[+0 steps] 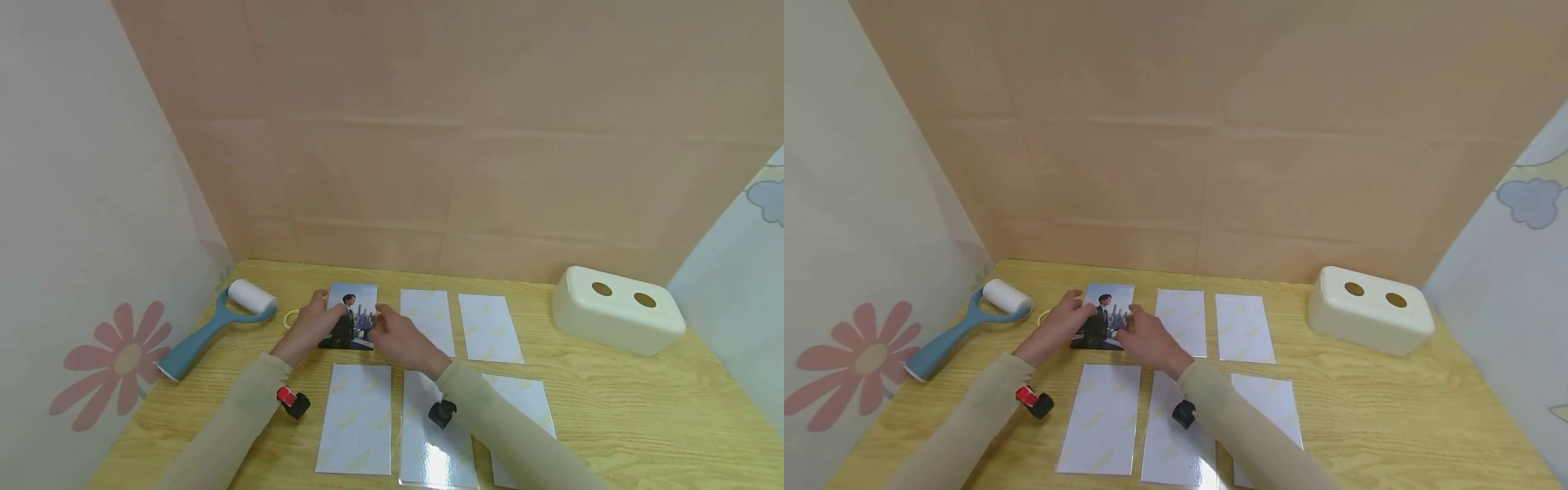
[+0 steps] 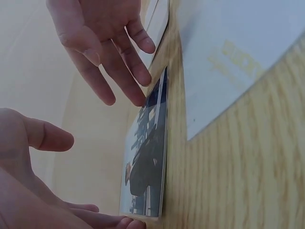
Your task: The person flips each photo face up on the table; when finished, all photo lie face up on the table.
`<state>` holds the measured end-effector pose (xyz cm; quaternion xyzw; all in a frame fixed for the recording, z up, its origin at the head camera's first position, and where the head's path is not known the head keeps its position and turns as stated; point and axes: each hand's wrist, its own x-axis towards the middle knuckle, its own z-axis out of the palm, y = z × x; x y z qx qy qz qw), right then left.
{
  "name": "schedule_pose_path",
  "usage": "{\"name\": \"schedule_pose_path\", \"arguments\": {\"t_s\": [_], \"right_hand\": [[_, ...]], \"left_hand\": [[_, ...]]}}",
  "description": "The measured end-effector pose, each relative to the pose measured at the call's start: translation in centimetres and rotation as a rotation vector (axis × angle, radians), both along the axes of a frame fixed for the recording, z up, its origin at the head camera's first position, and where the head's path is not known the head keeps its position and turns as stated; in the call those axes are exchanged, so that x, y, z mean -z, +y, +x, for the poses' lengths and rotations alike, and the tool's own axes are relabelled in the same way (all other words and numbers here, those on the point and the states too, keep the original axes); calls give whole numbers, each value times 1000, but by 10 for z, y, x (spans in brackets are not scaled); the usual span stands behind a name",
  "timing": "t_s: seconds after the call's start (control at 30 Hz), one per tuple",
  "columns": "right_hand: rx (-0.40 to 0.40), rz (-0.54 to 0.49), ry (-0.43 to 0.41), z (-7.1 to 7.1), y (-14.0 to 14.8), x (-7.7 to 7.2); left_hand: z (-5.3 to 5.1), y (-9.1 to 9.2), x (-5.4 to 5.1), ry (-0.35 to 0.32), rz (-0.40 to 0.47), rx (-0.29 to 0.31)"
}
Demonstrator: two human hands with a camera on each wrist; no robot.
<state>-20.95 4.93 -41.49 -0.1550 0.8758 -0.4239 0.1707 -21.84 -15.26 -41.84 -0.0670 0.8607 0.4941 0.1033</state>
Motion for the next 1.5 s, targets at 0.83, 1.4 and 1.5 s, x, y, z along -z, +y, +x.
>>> {"name": "schedule_pose_path", "arguments": {"t_s": [0.83, 1.4, 1.5], "right_hand": [[107, -141, 268, 8, 12, -16], [72, -30, 499, 19, 48, -34], [89, 22, 490, 19, 56, -30]], "left_hand": [[-2, 29, -18, 124, -4, 25], [-11, 49, -15, 200, 57, 163], [-15, 54, -13, 197, 50, 190]]}}
